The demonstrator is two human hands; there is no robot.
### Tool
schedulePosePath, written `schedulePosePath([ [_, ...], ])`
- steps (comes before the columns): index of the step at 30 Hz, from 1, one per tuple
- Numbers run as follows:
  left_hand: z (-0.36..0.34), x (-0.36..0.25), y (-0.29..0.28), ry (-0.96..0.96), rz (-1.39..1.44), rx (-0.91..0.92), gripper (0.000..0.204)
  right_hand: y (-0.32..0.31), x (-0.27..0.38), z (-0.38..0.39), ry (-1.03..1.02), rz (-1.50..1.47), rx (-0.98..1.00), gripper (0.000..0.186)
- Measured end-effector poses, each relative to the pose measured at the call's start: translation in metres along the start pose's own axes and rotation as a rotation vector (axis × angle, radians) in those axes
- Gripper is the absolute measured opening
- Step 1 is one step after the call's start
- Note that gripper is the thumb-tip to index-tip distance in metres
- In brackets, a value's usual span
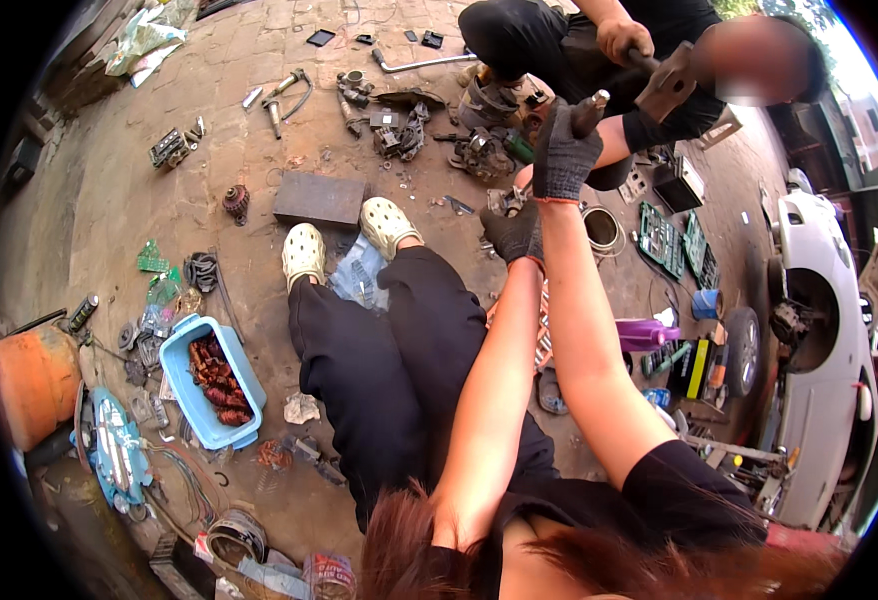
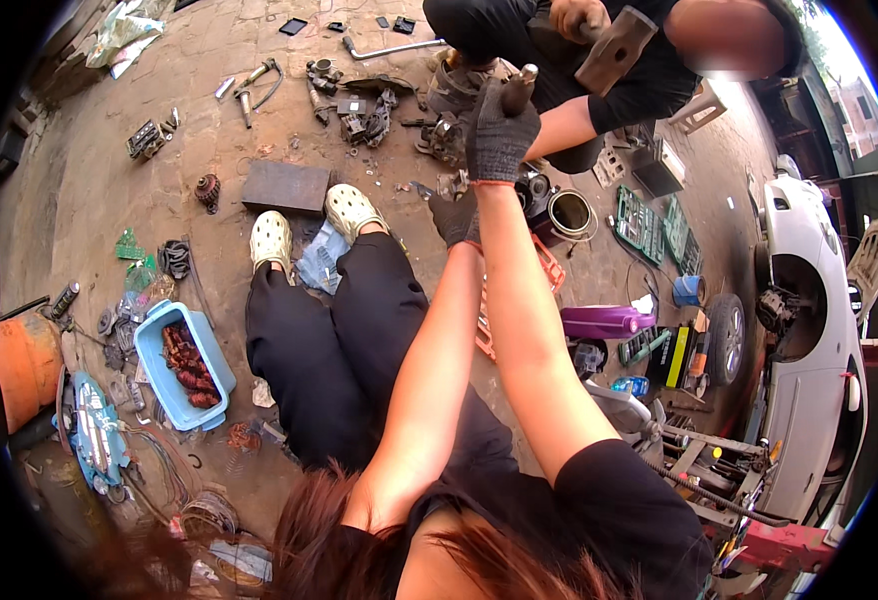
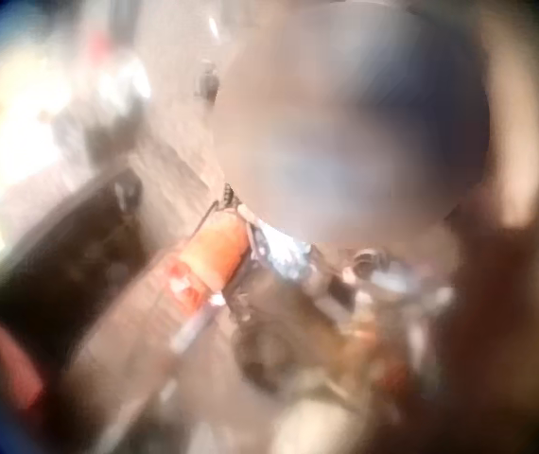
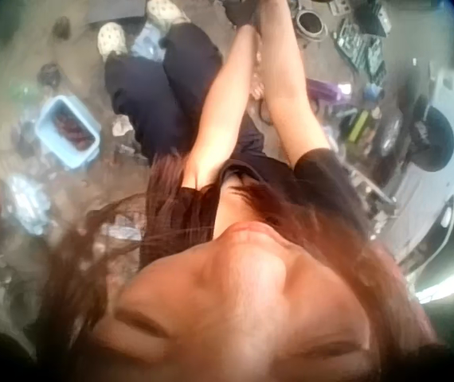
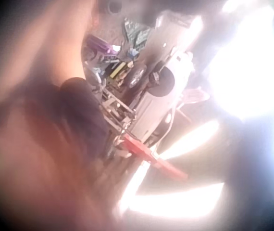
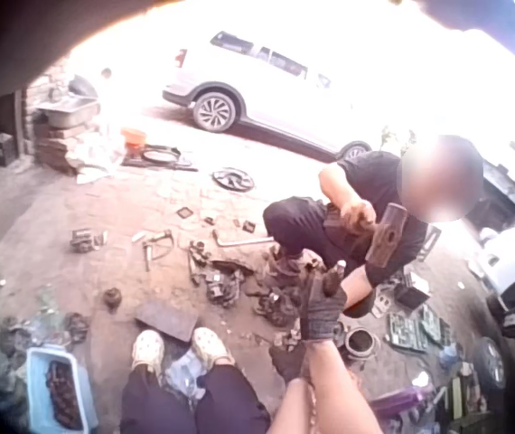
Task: The person sits on the ground and uses a hammer and screwdriver to disassemble and reassemble a small mechanical part. They repeatedly strike the part with the hammer and manipulate it with their hands.
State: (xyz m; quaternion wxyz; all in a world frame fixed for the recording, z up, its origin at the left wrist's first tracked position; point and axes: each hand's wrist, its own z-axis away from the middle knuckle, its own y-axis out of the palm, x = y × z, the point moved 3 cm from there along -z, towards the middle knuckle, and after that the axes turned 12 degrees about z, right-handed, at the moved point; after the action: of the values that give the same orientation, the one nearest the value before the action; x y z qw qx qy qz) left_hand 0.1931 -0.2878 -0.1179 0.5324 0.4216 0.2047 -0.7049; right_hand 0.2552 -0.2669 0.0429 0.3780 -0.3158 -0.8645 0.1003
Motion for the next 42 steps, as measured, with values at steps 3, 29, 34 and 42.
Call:
schedulePosePath([
  [3, 0.013, -0.024, -0.01, -0.033, 0.105, 0.049, 0.086, 0.002, -0.012, -0.007, 0.363, -0.4, 0.043, 0.02],
  [29, 0.012, -0.019, -0.013, -0.059, 0.124, 0.022, 0.08, 0.009, -0.042, -0.007, 0.389, -0.38, -0.022, 0.024],
  [34, 0.011, -0.007, -0.009, -0.088, 0.139, 0.023, 0.077, 0.008, -0.045, -0.006, 0.332, -0.327, -0.035, 0.027],
  [42, 0.01, -0.015, -0.006, -0.021, 0.16, 0.081, 0.079, 0.008, -0.043, -0.02, 0.444, -0.361, -0.031, 0.03],
])
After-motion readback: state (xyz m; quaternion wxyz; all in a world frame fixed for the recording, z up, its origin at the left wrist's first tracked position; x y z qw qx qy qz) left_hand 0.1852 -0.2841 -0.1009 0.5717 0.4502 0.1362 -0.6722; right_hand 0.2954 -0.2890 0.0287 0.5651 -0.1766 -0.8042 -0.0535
